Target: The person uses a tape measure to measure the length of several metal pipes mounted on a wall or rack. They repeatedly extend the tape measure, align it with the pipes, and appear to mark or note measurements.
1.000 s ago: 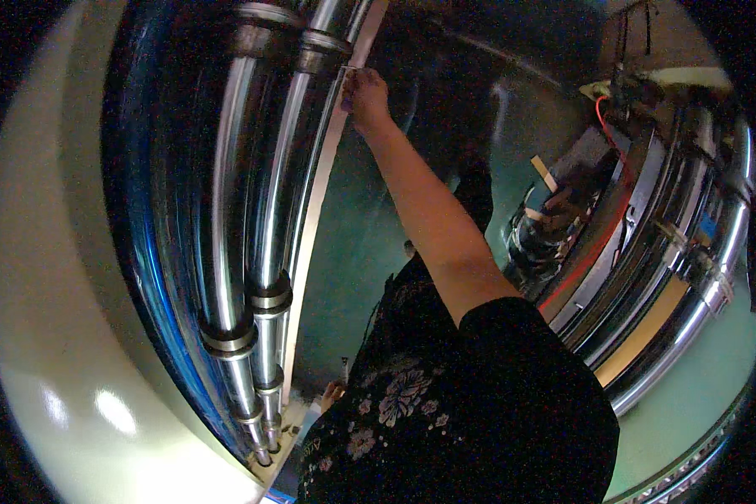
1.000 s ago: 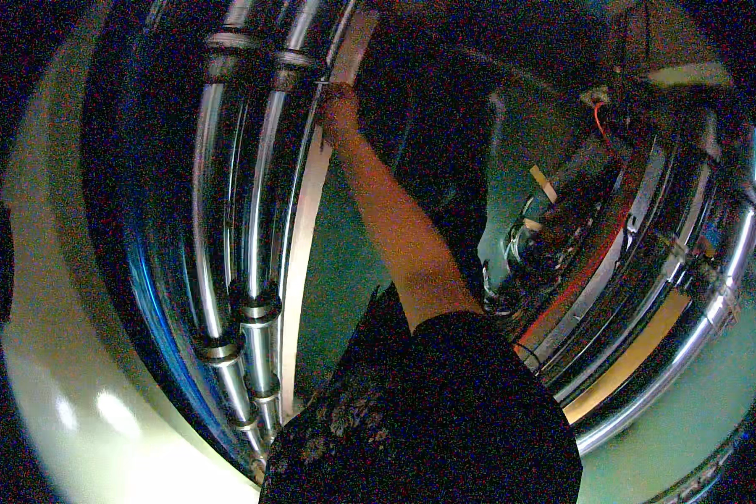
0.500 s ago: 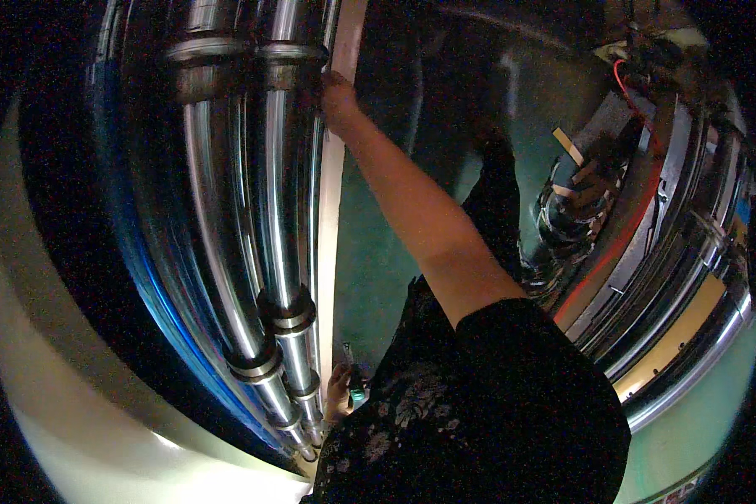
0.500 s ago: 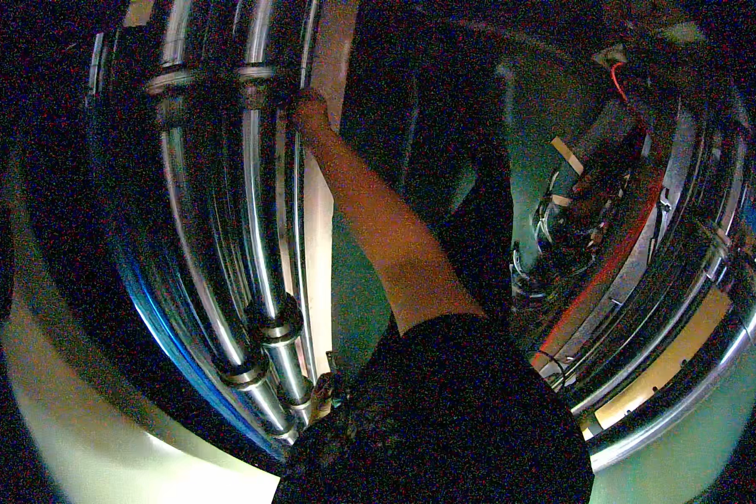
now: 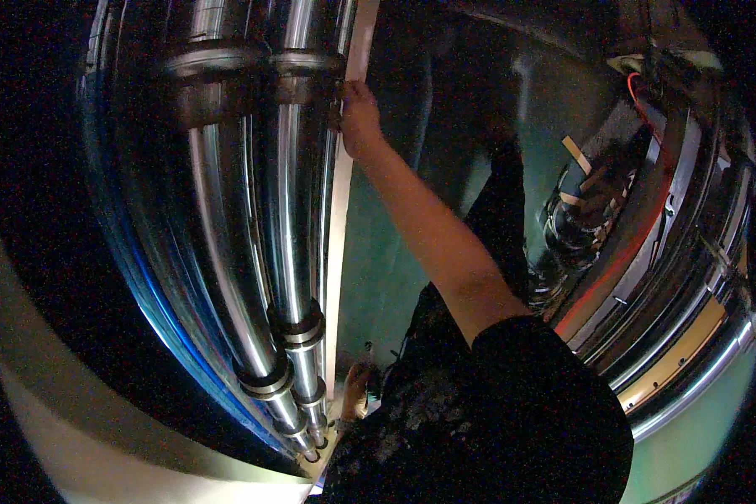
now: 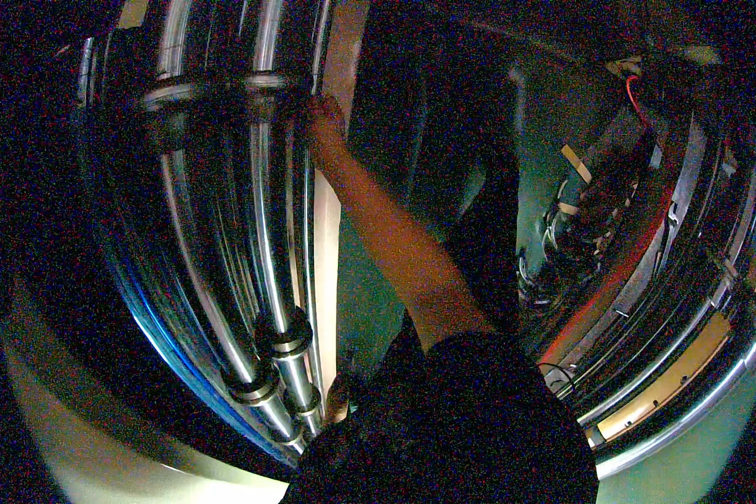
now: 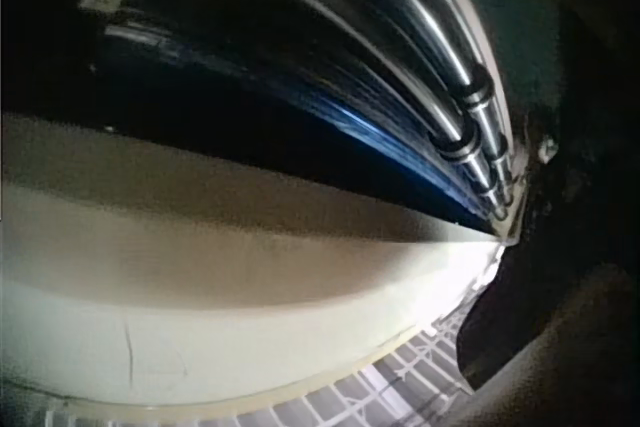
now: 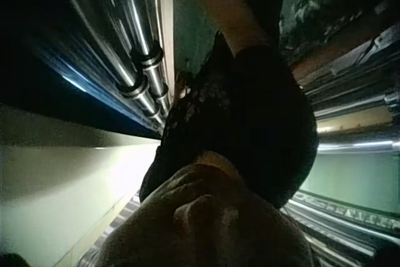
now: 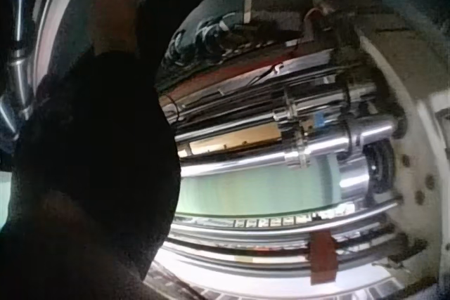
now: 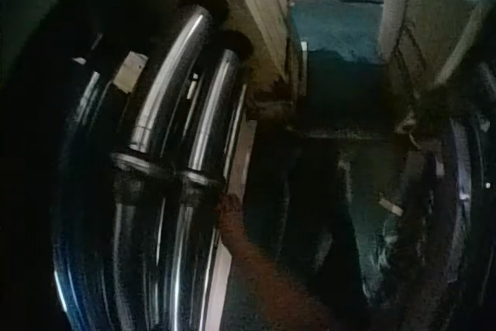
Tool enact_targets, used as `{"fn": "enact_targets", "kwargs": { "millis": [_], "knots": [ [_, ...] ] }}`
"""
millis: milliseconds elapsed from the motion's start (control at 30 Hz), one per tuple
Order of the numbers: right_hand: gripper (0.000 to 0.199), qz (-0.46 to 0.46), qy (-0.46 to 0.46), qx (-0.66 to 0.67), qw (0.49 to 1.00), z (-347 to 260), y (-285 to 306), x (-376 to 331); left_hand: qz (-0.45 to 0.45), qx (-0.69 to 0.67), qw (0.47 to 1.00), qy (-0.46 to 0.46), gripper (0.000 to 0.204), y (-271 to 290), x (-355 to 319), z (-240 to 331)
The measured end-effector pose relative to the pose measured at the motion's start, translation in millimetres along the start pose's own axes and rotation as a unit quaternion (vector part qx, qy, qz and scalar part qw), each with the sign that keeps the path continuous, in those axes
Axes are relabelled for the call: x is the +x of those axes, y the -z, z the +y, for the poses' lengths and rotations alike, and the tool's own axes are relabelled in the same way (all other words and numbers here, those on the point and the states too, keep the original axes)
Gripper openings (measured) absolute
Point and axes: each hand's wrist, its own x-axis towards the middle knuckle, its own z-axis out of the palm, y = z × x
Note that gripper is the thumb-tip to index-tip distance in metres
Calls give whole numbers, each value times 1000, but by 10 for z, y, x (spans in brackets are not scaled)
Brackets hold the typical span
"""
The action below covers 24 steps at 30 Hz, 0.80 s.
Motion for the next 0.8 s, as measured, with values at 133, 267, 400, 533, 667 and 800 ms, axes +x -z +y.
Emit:
{"fn": "enact_targets", "kwargs": {
  "millis": [133,267,400,533,667,800],
  "knots": [
    [15,-18,66,-143,987,-96,206,-17,-4,29,999,-22,29,-160,132,319],
    [14,-26,-100,-37,994,-475,106,-58,2,42,998,-51,26,-487,198,565],
    [14,-57,46,-183,980,-281,349,220,10,114,986,-117,23,-938,231,1141],
    [17,32,6,-246,969,-1017,67,12,-36,-37,994,-95,17,-1664,3,1751],
    [24,-41,81,-375,923,-1642,-214,-107,-30,-135,986,-93,9,-2034,-223,1990],
    [21,-138,217,-424,868,-2059,-639,-178,-29,-125,982,-136,10,-1704,-237,1803]
  ]
}}
